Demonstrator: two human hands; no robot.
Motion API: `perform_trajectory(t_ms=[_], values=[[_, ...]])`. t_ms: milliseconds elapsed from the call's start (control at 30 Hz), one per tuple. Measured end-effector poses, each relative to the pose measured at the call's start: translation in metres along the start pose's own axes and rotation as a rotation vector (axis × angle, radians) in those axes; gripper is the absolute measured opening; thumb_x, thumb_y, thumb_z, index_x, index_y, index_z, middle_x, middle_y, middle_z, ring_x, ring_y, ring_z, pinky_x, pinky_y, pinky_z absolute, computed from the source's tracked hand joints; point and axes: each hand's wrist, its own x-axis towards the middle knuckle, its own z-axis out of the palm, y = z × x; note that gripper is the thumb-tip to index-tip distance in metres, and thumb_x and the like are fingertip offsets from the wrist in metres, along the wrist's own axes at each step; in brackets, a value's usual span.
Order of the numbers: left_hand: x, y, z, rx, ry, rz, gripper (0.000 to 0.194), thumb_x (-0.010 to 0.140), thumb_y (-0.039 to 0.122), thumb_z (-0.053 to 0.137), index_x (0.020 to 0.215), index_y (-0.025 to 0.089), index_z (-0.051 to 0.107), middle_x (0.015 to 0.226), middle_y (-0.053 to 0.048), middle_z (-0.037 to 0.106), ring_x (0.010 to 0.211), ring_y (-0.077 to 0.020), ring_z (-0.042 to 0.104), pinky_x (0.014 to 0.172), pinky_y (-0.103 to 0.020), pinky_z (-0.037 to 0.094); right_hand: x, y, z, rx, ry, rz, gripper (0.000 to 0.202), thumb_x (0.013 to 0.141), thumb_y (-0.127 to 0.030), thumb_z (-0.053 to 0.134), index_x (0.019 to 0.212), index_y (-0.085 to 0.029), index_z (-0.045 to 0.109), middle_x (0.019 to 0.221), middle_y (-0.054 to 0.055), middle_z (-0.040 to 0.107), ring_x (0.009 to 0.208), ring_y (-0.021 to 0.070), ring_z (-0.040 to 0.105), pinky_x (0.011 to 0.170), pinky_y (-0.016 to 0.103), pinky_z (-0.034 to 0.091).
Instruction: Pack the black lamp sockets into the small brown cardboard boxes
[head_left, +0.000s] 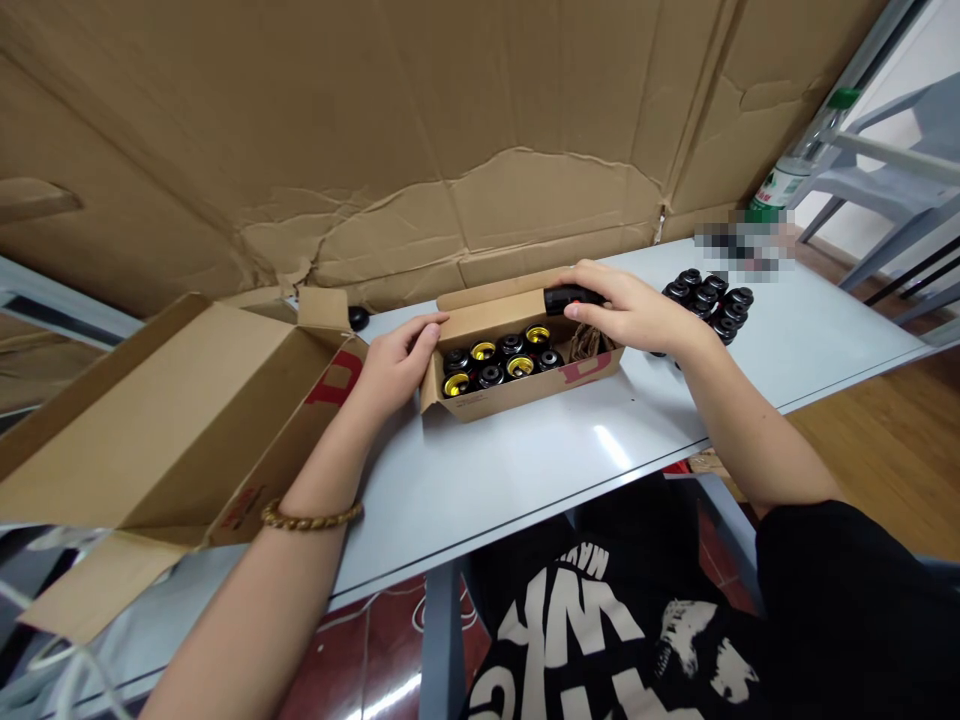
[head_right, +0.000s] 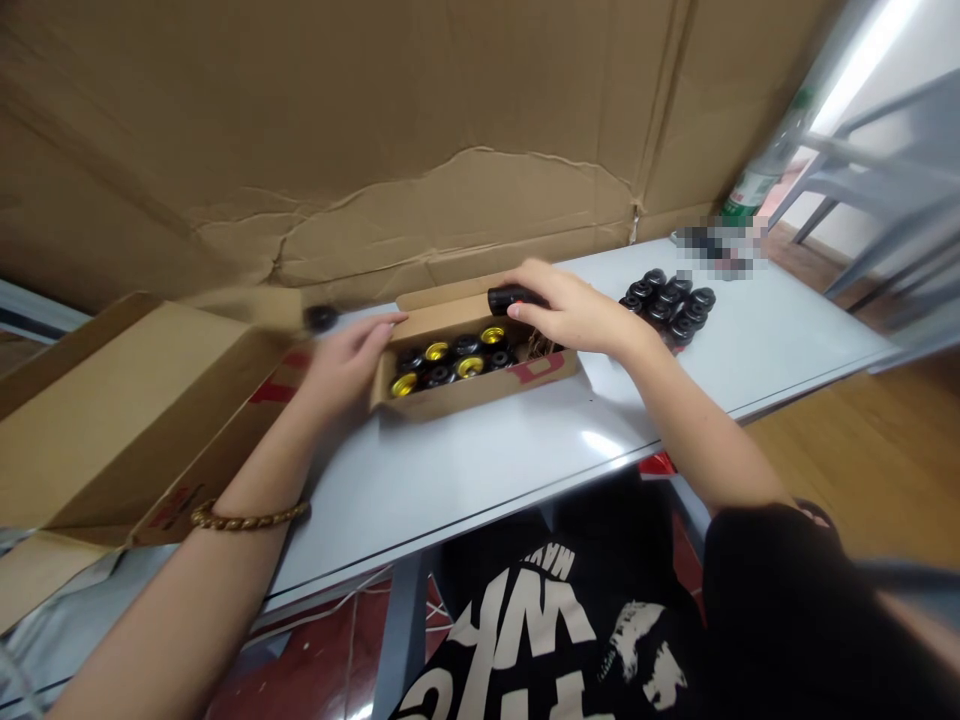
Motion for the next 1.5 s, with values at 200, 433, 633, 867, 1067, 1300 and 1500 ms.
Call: perform_trajectory(t_ms=[200,433,633,867,1067,1300,1500], values=[[0.0,0.002,-0.001,0.005,0.001,-0.005,0.058,0.105,0.059,0.049,0.135,0.02,0.08,0.14,-0.011,0.079,0.137,-0.0348,0.069,0.12,-0.048,0.052,-0.003,-0.001,-0.003,-0.015,0.056,0.014,0.046,0.098,-0.045,0.066,0.137,-0.02,0.068,0.138,0.016,0.073,0.119,0.0342,0.068,0.107,0.054,0.054],[-0.001,0.004,-0.001,-0.009,-0.002,-0.008,0.057,0.105,0.057,0.049,0.134,0.02,0.08,0.14,-0.01,0.079,0.137,-0.0344,0.069,0.12,-0.047,0.053,-0.007,0.001,-0.011,-0.025,0.185,0.026,0.04,0.09,-0.043,0.081,0.125,-0.025,0.073,0.121,0.009,0.076,0.107,0.0302,0.068,0.096,0.048,0.057],[-0.002,0.005,-0.001,-0.021,-0.002,-0.017,0.055,0.105,0.057,0.049,0.133,0.021,0.08,0.141,-0.009,0.079,0.138,-0.0333,0.069,0.121,-0.046,0.052,-0.009,0.002,-0.013,-0.05,0.041,0.012,0.046,0.096,-0.041,0.073,0.139,-0.024,0.076,0.126,0.012,0.07,0.106,0.0299,0.069,0.101,0.053,0.058],[-0.001,0.006,-0.002,-0.009,-0.006,-0.016,0.058,0.105,0.058,0.048,0.134,0.02,0.08,0.14,-0.01,0.079,0.138,-0.0344,0.069,0.12,-0.047,0.052,-0.011,0.004,-0.011,-0.133,-0.05,0.087,0.044,0.099,-0.041,0.067,0.138,-0.023,0.077,0.125,0.013,0.072,0.1,0.0293,0.071,0.095,0.052,0.06],[-0.002,0.006,-0.001,0.001,-0.003,-0.017,0.057,0.105,0.059,0.047,0.133,0.021,0.08,0.139,-0.009,0.08,0.138,-0.0341,0.069,0.119,-0.046,0.054,-0.007,0.01,-0.002,-0.092,-0.047,0.095,0.038,0.096,-0.04,0.072,0.129,-0.022,0.074,0.117,0.011,0.078,0.103,0.0307,0.072,0.093,0.049,0.058],[-0.001,0.007,-0.001,-0.011,-0.001,-0.025,0.058,0.104,0.058,0.048,0.134,0.019,0.08,0.139,-0.011,0.08,0.136,-0.0346,0.07,0.12,-0.047,0.052,-0.005,0.007,0.006,-0.205,-0.049,0.073,0.026,0.098,-0.038,0.071,0.117,-0.023,0.077,0.11,0.01,0.072,0.101,0.0302,0.068,0.09,0.047,0.055],[-0.001,0.006,-0.002,-0.004,-0.006,-0.01,0.057,0.105,0.058,0.048,0.132,0.02,0.081,0.138,-0.01,0.08,0.136,-0.0344,0.07,0.12,-0.048,0.052,-0.006,0.006,0.008,-0.204,-0.075,0.086,0.029,0.097,-0.034,0.07,0.122,-0.024,0.081,0.119,0.011,0.069,0.108,0.031,0.069,0.096,0.049,0.057]])
